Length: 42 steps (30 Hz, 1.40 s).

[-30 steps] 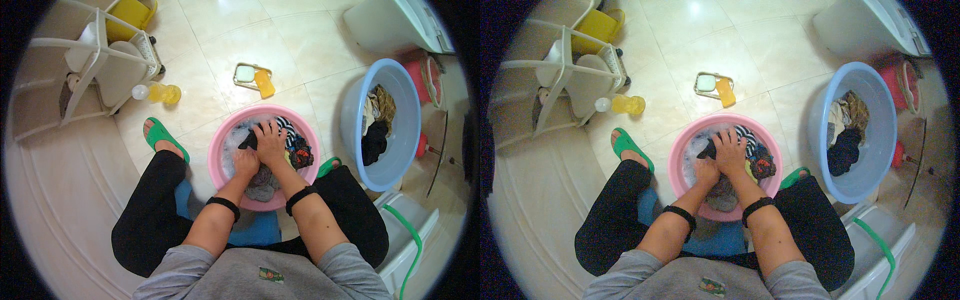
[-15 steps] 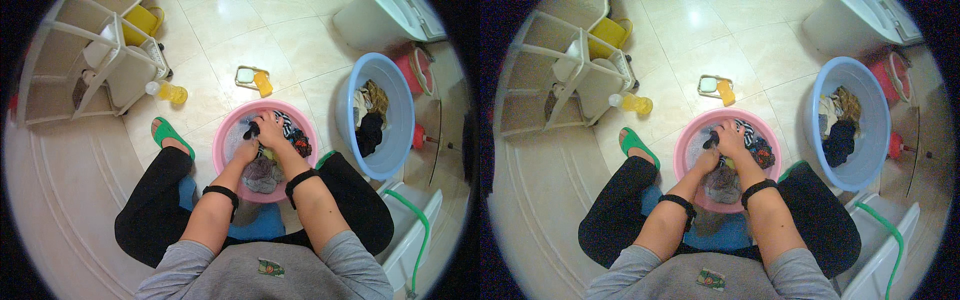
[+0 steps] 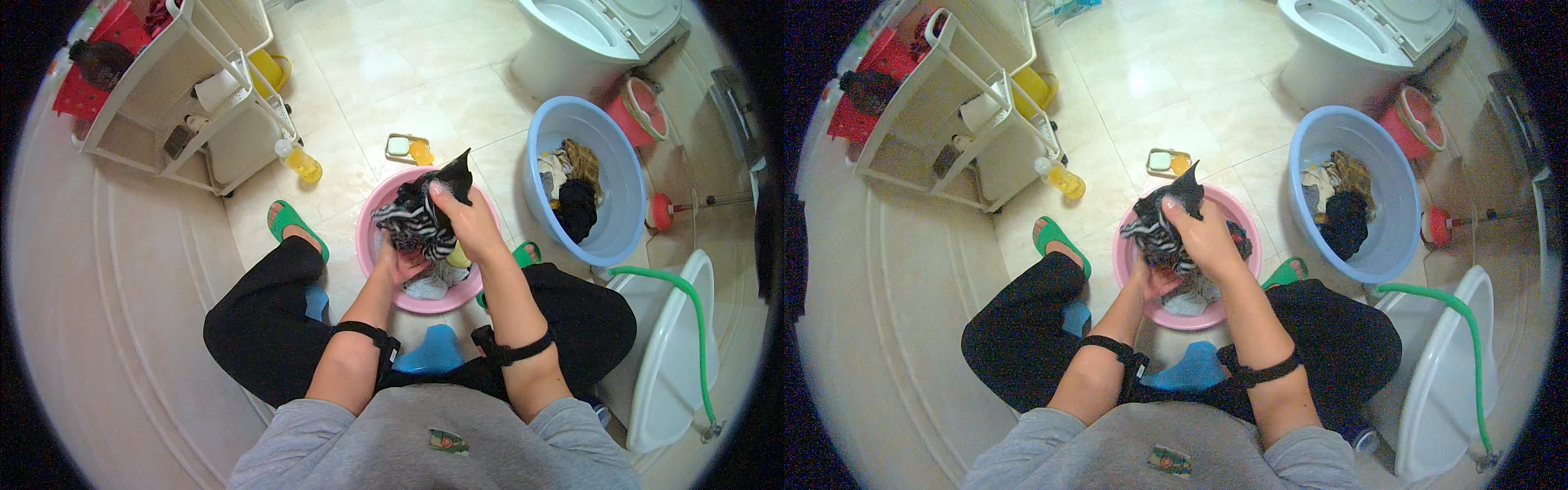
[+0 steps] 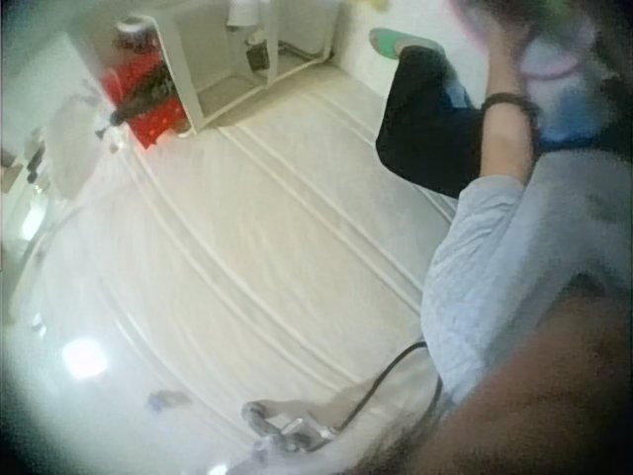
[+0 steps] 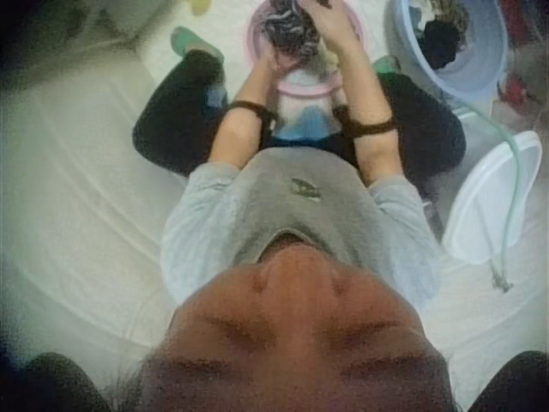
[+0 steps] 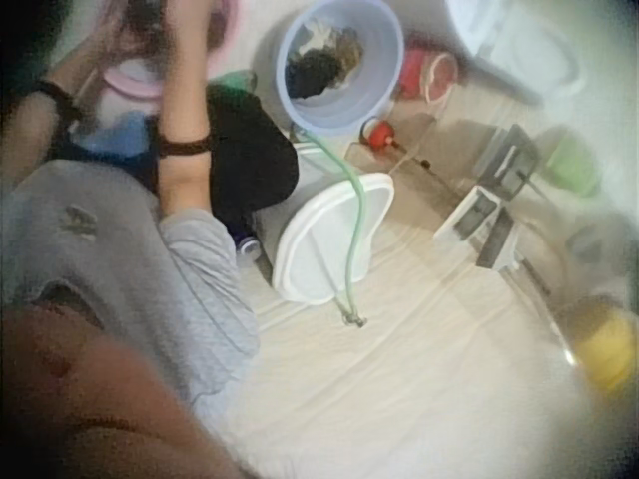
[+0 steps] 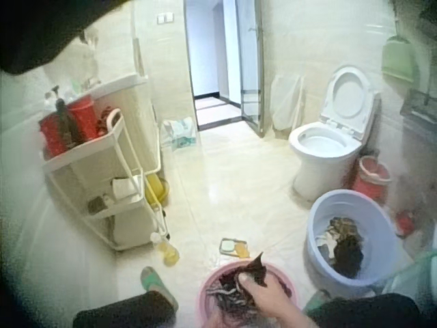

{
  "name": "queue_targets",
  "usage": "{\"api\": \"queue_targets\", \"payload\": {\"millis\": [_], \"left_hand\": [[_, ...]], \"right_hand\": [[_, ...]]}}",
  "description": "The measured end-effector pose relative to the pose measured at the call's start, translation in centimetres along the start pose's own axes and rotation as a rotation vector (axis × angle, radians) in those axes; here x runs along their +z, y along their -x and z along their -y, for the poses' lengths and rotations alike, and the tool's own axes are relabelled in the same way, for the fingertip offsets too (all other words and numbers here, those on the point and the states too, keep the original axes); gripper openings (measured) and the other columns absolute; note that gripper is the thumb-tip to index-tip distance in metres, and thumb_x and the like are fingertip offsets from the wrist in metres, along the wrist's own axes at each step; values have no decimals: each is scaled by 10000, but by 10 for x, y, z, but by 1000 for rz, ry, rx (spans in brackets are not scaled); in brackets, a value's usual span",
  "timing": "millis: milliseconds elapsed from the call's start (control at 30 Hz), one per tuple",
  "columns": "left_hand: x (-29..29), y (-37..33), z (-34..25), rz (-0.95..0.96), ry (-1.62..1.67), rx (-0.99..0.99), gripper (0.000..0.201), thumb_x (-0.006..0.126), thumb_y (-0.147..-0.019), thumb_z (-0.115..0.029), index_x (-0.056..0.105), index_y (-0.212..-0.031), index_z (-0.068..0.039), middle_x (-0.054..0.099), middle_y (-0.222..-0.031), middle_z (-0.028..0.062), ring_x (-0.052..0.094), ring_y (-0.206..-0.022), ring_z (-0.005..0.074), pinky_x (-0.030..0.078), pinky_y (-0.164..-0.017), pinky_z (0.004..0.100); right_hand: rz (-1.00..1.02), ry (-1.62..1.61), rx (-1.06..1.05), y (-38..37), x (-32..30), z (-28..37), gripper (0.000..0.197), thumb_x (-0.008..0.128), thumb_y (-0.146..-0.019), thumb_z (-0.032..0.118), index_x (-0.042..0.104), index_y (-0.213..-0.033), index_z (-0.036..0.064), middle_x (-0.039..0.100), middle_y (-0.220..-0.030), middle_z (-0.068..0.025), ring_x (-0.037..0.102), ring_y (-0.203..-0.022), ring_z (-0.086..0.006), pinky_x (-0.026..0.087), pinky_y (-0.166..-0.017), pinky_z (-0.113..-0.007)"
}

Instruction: The person hand washes clothes in a pink basin filled with soapy water. They scrub and rinse a striped garment and a dark garment, then transfer them to a blue basin. The person continues washing other items in the pink basin.

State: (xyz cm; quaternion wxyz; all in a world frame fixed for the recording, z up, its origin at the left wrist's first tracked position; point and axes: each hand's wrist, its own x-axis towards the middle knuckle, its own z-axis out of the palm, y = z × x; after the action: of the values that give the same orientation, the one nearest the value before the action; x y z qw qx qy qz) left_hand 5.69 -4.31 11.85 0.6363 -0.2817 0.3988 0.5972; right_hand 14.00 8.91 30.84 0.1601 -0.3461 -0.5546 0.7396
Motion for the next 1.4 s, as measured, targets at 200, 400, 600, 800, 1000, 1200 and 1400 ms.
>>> {"api": "queue_targets", "payload": {"millis": [200,400,600,800,1000,1200,1400], "left_hand": [[36,37,-1,726,81,636,421,358,-1046,-308,515,-1334,-44,595,-1284,102,581,-1148,250,464,-1034,398],[25,26,-4,349,-33,160,252,576,-912,-185,689,-1007,19,723,-944,136,694,-859,264,573,-836,389],[3,20,-5,76,0,109,300,492,-950,-229,655,-1100,-27,708,-1021,143,692,-915,292,579,-844,459],[10,28,-12,-59,-90,269,379,443,-987,-343,599,-1195,-69,691,-1087,133,680,-974,305,573,-846,491],[36,43,-28,168,-60,301,326,483,-976,-302,606,-1174,-73,685,-1114,114,679,-1005,270,572,-878,444],[27,39,-31,66,100,286,387,605,-924,-311,569,-1163,-9,667,-1113,150,686,-938,292,586,-829,451],[21,38,-4,252,-158,42,622,459,-932,-615,518,-1290,-110,636,-1186,143,659,-1045,292,569,-851,478]], "right_hand": [[145,-92,-142,66,10,48,293,653,-935,277,664,-1010,-6,682,-919,-47,603,-824,-110,496,-760,-280],[-115,-184,-115,23,-25,23,406,718,-877,329,656,-1002,-51,686,-898,-84,632,-766,-134,512,-690,-271],[-184,213,15,-49,-54,-86,502,744,-806,228,584,-1187,-56,675,-1053,-110,648,-950,-203,507,-866,-331],[326,499,-224,-36,-61,-118,976,830,-717,369,350,-1456,-50,473,-1412,-246,476,-1308,-290,344,-1109,-343],[238,835,-204,-3,-25,-113,1100,866,-613,346,275,-1508,104,537,-1344,-230,529,-1263,-313,285,-1090,-502],[-88,938,-247,-2,-30,-99,603,724,-677,101,540,-1251,107,657,-1092,-154,605,-1082,-328,346,-908,-476],[-85,822,-642,8,-14,-67,545,622,-590,-1,605,-1107,171,609,-1003,-69,530,-1083,-296,300,-918,-445]]}}
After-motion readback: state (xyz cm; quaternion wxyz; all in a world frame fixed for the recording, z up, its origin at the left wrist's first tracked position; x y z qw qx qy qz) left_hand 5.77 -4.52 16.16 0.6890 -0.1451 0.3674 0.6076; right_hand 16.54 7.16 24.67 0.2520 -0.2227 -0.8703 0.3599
